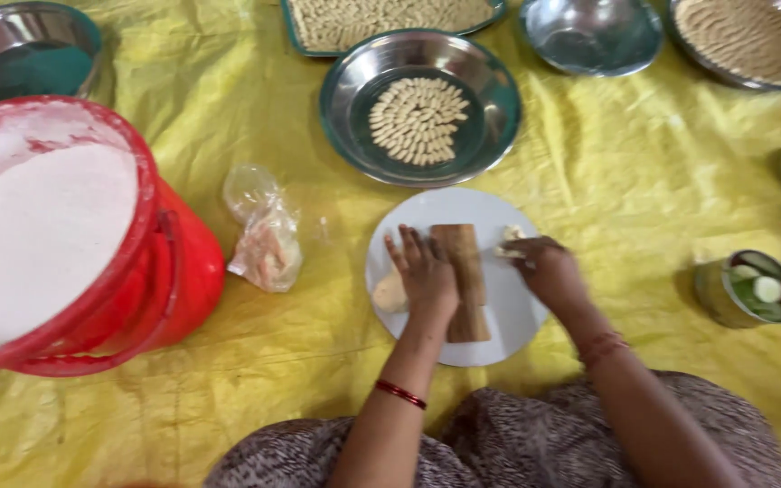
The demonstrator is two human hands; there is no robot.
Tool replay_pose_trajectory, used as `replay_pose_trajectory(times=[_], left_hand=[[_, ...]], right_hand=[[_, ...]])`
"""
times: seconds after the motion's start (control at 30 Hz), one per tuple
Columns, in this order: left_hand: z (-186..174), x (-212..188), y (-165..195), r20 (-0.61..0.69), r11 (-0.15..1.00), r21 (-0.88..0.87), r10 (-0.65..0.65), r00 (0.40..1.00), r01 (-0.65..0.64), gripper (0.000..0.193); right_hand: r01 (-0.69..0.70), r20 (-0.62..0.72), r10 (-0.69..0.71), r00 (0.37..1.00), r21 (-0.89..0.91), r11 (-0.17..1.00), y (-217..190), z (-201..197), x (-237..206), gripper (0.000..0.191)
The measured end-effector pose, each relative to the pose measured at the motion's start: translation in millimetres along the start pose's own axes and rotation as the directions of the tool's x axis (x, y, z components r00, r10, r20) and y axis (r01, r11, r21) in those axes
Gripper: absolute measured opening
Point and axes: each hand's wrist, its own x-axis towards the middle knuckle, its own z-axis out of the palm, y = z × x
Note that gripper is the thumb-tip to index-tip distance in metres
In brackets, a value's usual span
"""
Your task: The person shapes dough into small oval pieces using a grooved wooden tool. They roll a piece of dough in their hands, press it against the tool to create ridges, and place the finished pieces into a metal bowl.
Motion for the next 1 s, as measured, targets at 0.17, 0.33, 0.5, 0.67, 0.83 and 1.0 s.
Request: replay_pose_trajectory(times=[0.17,0.33,0.5,0.67,0.83,1.0], left_hand=[[4.5,3.5,6.6,-0.169,0.989,-0.113,0.073,0.983,-0.093,0.047],[25.0,21.1,4.9,-0.015,0.185,-0.983,-0.138,0.990,0.011,0.043],[38.9,32.6,17.0,-0.315,-0.916,-0.203,0.395,0.863,0.346,0.062],[3.6,23.6,36.8,-0.383,-0.787,-0.335,0.616,0.689,0.517,0.077],[-20.0,-6.4,46.8,-0.041,-0.418,-0.900,0.359,0.932,0.122,0.075],[-14.1,-12.8,44.6,-0.027,-0.631,-0.628,0.602,0.798,0.454,0.072]], right_hand=[[0.322,-0.010,-0.354,0.935,-0.390,0.862,-20.8,9.6,3.0,0.037],[0.164,-0.107,-0.161,0.981,0.015,0.986,-52.1,-10.8,5.2,0.015],[0.214,-0.153,-0.183,0.971,0.214,0.953,-101.3,-30.0,10.3,0.037],[0.411,-0.148,-0.383,0.912,0.325,0.852,-139.1,-29.4,17.4,0.077],[0.379,0.002,-0.382,0.924,0.110,0.919,-131.0,-32.0,28.9,0.083],[0.425,0.006,-0.432,0.902,0.163,0.890,-131.8,-26.6,18.2,0.094]])
